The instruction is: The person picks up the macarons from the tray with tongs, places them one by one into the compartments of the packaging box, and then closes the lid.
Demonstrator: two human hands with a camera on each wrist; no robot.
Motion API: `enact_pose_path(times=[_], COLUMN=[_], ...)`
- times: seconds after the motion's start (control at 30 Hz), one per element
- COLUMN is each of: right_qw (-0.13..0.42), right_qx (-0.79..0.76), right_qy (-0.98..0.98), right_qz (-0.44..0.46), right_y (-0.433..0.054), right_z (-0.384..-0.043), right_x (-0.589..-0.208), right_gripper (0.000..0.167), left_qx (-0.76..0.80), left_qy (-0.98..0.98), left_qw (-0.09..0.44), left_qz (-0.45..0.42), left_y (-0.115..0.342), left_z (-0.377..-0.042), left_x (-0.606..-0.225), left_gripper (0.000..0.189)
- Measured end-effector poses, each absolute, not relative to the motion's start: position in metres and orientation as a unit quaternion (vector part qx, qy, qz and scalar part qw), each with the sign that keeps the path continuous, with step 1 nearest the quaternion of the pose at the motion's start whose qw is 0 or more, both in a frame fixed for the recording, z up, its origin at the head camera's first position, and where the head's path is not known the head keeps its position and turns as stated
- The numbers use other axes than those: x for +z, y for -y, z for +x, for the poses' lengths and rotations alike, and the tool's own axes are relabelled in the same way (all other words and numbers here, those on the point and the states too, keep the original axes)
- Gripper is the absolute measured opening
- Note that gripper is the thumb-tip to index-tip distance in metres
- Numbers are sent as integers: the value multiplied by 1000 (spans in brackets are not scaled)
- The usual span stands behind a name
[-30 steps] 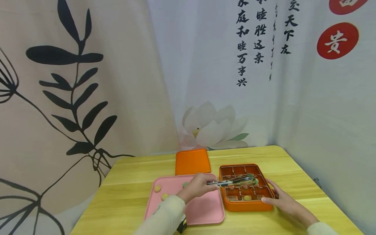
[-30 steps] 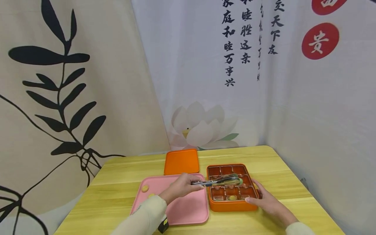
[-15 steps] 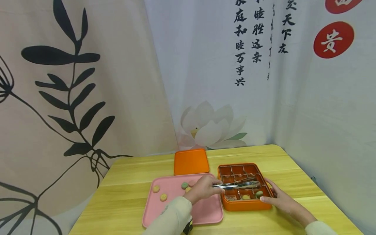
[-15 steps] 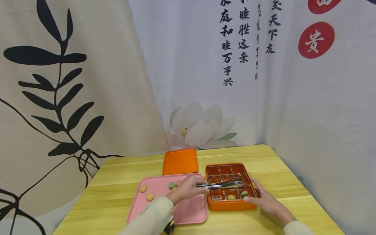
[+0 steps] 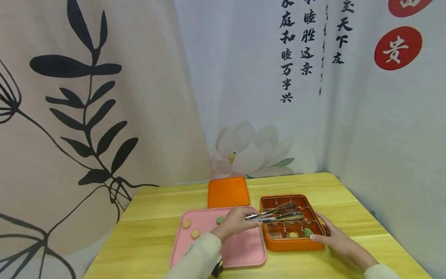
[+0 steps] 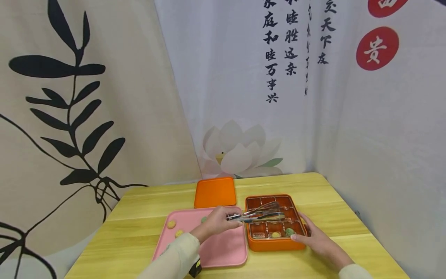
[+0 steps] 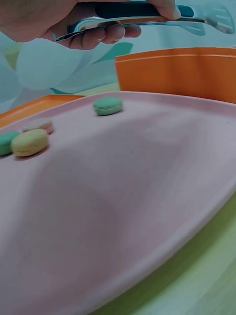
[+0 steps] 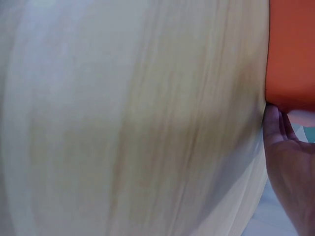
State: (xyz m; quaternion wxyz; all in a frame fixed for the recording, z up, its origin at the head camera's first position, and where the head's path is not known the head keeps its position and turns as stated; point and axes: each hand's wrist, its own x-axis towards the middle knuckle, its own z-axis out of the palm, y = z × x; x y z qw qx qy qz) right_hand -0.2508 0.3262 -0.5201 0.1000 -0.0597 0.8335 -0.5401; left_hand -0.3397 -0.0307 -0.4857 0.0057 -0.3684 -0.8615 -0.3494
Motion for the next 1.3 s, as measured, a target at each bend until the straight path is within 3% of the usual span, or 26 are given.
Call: enact_pose_path(times=[0.33, 0.57, 1.03, 1.3], right_qw=[105, 105, 112, 118], right_qx=[-545, -534, -545, -558], right_qy=[-829, -837, -829, -820], right_qz=[-68, -57, -59, -52], right_y=[-326, -328, -328, -327], right_z=[-249, -251, -251, -251], right_x=[-519, -522, -523, -523], right_gripper=[91, 90, 91, 93], left_qx=[-415, -447, -402, -394], left_qy=[861, 855, 867, 883], left_qw=[-52, -84, -3, 23], left_qz=[-290, -248, -294, -252], left_y=[60, 89, 145, 178], left_z=[-338, -335, -332, -322], left_x=[-476, -476, -491, -488], left_gripper=[39, 40, 43, 36])
